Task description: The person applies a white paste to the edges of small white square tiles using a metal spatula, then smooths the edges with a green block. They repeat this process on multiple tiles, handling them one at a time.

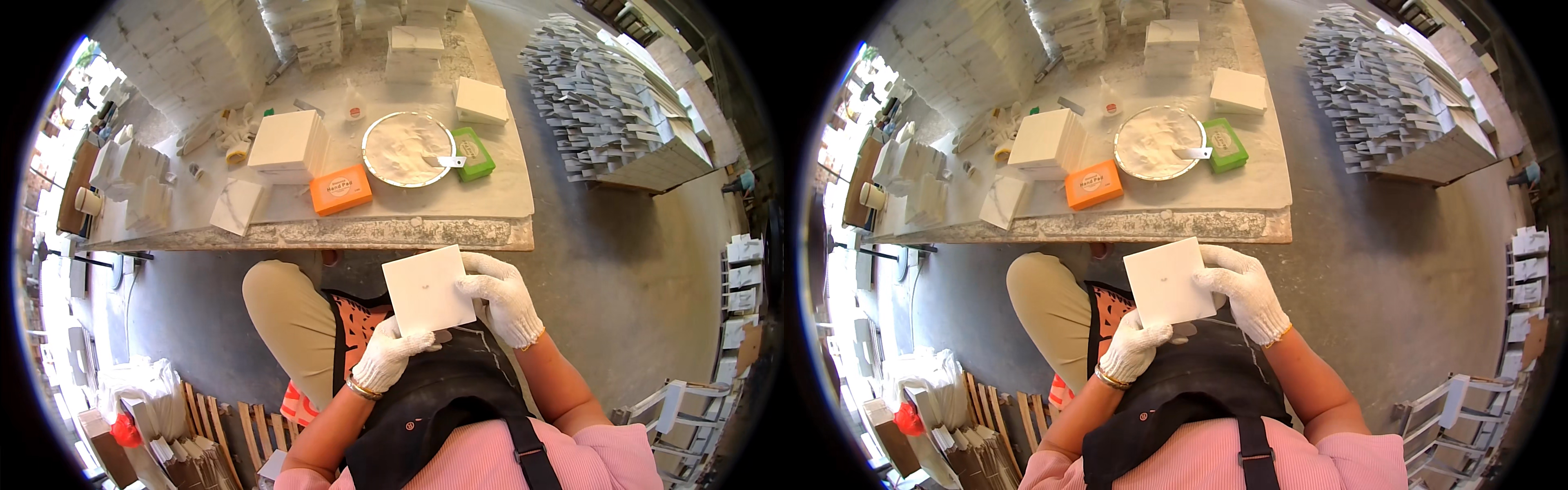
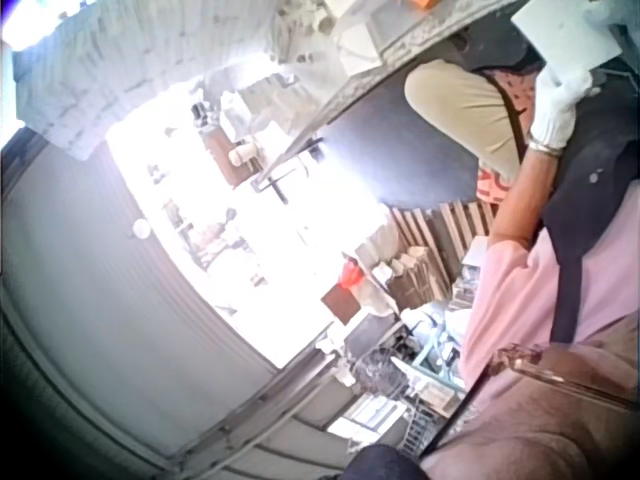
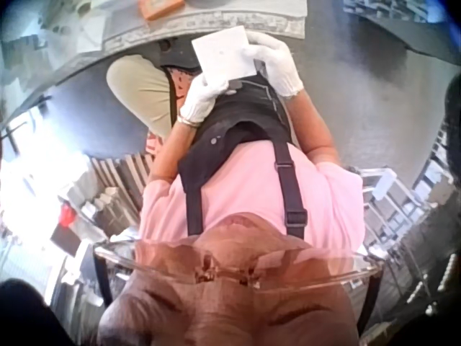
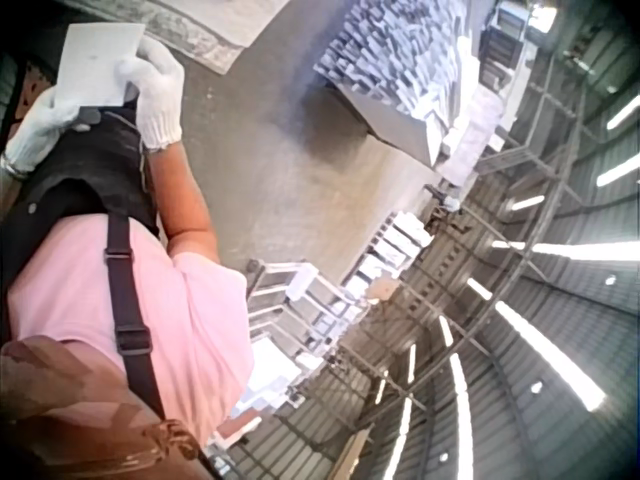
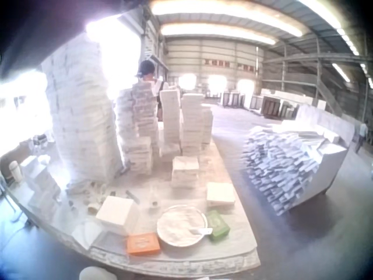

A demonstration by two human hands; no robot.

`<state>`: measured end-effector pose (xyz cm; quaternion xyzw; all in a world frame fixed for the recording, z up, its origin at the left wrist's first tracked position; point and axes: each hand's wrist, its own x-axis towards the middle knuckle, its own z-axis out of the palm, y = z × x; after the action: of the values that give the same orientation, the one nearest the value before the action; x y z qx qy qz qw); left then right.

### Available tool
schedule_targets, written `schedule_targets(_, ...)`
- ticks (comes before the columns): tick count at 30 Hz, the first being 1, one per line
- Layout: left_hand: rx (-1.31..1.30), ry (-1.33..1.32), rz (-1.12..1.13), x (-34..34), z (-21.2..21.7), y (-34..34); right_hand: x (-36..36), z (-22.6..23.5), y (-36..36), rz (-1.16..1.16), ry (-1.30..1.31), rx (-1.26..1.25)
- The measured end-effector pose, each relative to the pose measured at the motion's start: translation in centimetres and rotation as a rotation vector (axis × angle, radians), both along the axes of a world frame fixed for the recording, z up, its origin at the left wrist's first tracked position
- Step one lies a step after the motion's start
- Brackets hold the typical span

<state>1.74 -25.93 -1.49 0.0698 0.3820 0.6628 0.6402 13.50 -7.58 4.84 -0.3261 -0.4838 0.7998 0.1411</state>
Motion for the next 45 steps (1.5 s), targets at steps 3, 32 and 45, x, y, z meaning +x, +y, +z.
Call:
schedule_targets(3, 0.005, 0.036, -0.026, -0.2, 0.0, 0.1, 0.0, -0.3, 0.3, -0.005, 0.007, -0.025)
schedule_targets(32, 0.097, -0.159, 0.186, -4.5, -1.7, 6.3, -3.1, 3.5, 3.7, 0.212, -0.173, 0.435)
schedule_targets(45, 0.044, -0.197, 0.409, -7.9, -1.3, 8.0, -9.6, 4.2, 11.4, 0.01, -0.357, 1.678)
